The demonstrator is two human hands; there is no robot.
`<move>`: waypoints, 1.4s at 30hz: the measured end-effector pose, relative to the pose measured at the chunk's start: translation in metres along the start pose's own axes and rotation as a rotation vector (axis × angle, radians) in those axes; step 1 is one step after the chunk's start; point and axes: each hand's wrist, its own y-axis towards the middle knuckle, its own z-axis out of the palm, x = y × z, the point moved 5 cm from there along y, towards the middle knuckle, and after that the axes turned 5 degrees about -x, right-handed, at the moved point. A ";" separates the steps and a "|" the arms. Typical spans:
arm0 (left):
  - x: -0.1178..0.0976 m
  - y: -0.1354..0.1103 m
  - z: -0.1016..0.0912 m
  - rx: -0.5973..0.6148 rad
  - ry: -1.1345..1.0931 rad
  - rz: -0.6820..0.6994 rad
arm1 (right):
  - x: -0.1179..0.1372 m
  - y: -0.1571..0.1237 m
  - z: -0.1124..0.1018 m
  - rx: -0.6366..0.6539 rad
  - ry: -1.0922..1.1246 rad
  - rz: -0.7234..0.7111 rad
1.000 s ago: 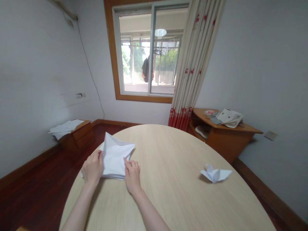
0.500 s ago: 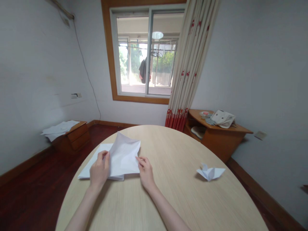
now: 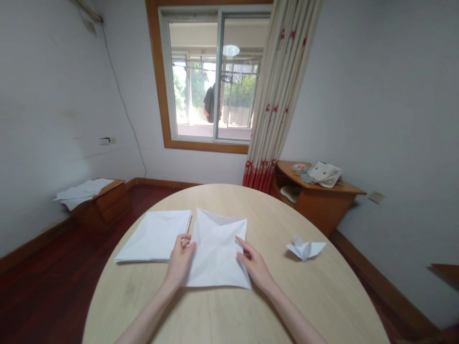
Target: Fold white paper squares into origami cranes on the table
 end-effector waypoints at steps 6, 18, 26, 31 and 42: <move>0.011 -0.011 0.019 0.205 -0.076 -0.074 | -0.005 -0.010 -0.030 -0.025 0.117 0.114; 0.011 -0.017 0.029 0.432 -0.101 -0.097 | -0.017 -0.015 -0.051 -0.047 0.174 0.204; 0.013 -0.023 0.036 0.521 -0.203 -0.131 | -0.019 -0.014 -0.052 0.018 0.092 0.140; 0.014 -0.024 0.037 0.538 -0.182 -0.124 | -0.020 -0.009 -0.055 0.020 -0.052 0.052; 0.010 -0.019 0.030 0.454 0.115 -0.002 | -0.029 -0.004 -0.060 -0.005 -0.232 -0.072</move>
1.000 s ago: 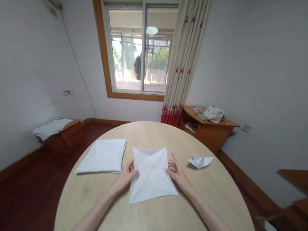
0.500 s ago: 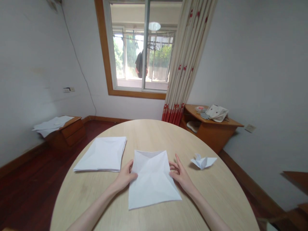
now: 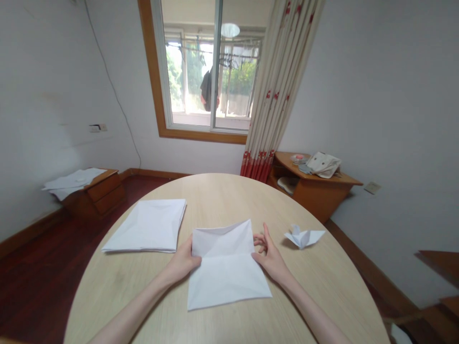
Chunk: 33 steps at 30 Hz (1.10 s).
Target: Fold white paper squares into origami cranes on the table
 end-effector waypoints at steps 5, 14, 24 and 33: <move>-0.003 0.001 -0.002 -0.058 0.109 0.086 | 0.002 0.000 0.000 -0.017 -0.028 -0.031; -0.008 -0.002 -0.005 -0.156 -0.017 0.133 | 0.022 -0.005 0.002 -0.004 0.068 -0.055; -0.024 -0.007 -0.017 -0.159 -0.214 0.226 | 0.034 -0.007 -0.015 -0.043 0.281 0.021; -0.040 -0.013 -0.018 -0.168 -0.370 0.194 | 0.055 -0.014 -0.027 -0.136 0.215 -0.089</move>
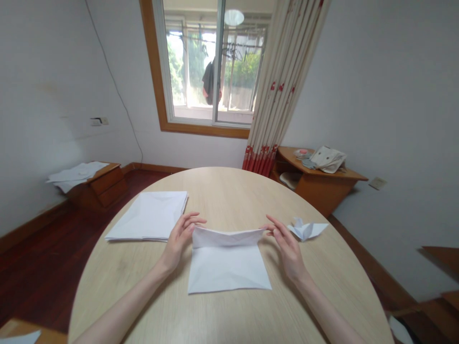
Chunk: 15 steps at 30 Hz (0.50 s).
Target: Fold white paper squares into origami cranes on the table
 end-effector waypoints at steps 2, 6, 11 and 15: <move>0.002 0.000 0.001 0.006 -0.043 -0.046 | 0.006 -0.001 -0.001 -0.005 -0.048 -0.048; 0.006 0.000 0.004 0.068 -0.105 -0.089 | 0.016 -0.006 0.002 0.031 -0.064 -0.107; 0.012 -0.003 0.008 0.182 -0.118 -0.133 | 0.026 -0.011 0.007 0.115 -0.058 -0.141; 0.018 -0.005 0.013 0.277 -0.047 -0.191 | 0.029 -0.012 0.011 0.170 -0.109 -0.163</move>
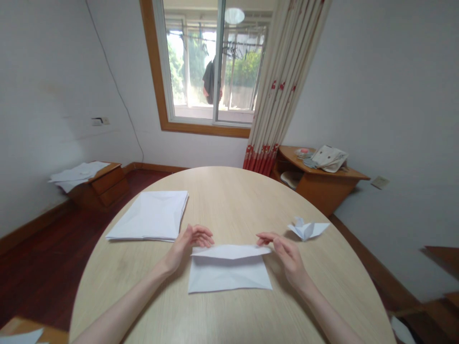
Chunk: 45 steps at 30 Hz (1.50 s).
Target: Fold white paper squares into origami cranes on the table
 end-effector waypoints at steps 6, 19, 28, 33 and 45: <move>0.004 0.000 0.004 0.063 0.123 0.005 | 0.003 -0.001 0.004 0.081 -0.081 0.021; 0.005 -0.011 0.020 0.009 0.632 0.027 | 0.005 -0.009 0.027 0.256 -0.284 -0.026; 0.023 -0.025 0.036 0.000 0.998 0.186 | -0.003 -0.027 0.048 0.353 -0.580 -0.205; 0.029 -0.028 0.044 0.016 1.153 0.206 | -0.006 -0.034 0.060 0.428 -0.678 -0.242; 0.032 -0.030 0.061 0.110 1.394 0.295 | -0.001 -0.036 0.078 0.506 -0.893 -0.224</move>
